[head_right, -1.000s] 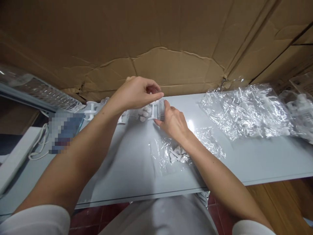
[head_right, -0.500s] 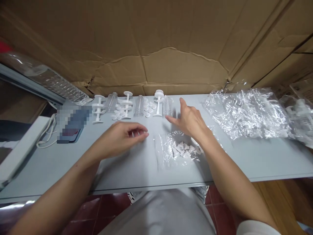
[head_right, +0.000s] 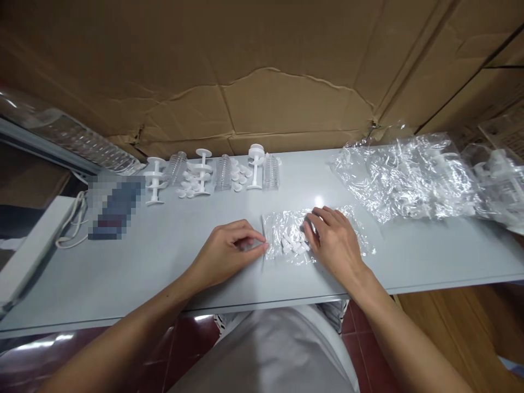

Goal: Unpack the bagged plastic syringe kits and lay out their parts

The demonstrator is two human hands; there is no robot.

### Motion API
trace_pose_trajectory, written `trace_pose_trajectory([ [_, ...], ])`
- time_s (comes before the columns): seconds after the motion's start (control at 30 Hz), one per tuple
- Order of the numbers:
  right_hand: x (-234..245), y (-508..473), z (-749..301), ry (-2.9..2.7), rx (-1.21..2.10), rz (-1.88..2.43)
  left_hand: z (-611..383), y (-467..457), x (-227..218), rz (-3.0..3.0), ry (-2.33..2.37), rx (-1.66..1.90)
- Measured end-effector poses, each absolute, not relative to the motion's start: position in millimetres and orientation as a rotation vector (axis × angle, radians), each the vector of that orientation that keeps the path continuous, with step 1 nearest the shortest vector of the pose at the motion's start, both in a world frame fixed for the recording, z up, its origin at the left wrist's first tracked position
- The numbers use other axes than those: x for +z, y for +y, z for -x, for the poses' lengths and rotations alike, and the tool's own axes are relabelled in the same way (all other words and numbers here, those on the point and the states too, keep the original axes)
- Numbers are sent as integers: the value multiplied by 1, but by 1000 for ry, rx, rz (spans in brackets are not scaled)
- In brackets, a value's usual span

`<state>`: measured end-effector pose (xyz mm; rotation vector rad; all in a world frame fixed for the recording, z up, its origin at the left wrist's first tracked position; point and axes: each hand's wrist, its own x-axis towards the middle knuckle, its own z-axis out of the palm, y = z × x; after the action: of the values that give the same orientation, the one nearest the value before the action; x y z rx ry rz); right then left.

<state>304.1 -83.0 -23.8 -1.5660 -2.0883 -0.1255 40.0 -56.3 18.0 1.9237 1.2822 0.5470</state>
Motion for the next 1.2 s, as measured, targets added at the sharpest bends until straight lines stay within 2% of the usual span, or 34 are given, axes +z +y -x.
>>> trace_pose_trajectory([
  [0.17, -25, -78, -299, -2043, -122, 1583, -45, -54, 19, -1973, 1238, 410],
  [0.57, -30, -78, -296, -1984, -104, 1590, -39, -55, 9, -2354, 1426, 523],
  [0.93, -31, -82, -292, -1990, -169, 1640, -55, -45, -5, -2446, 1114, 451],
  [1.07, -32, -82, -292, -1998, -198, 1631, -41, -44, 1, -2436, 1140, 473],
  [1.2, -32, -83, -292, -2005, -157, 1655, -13, -32, 26, -2297, 1241, 600],
])
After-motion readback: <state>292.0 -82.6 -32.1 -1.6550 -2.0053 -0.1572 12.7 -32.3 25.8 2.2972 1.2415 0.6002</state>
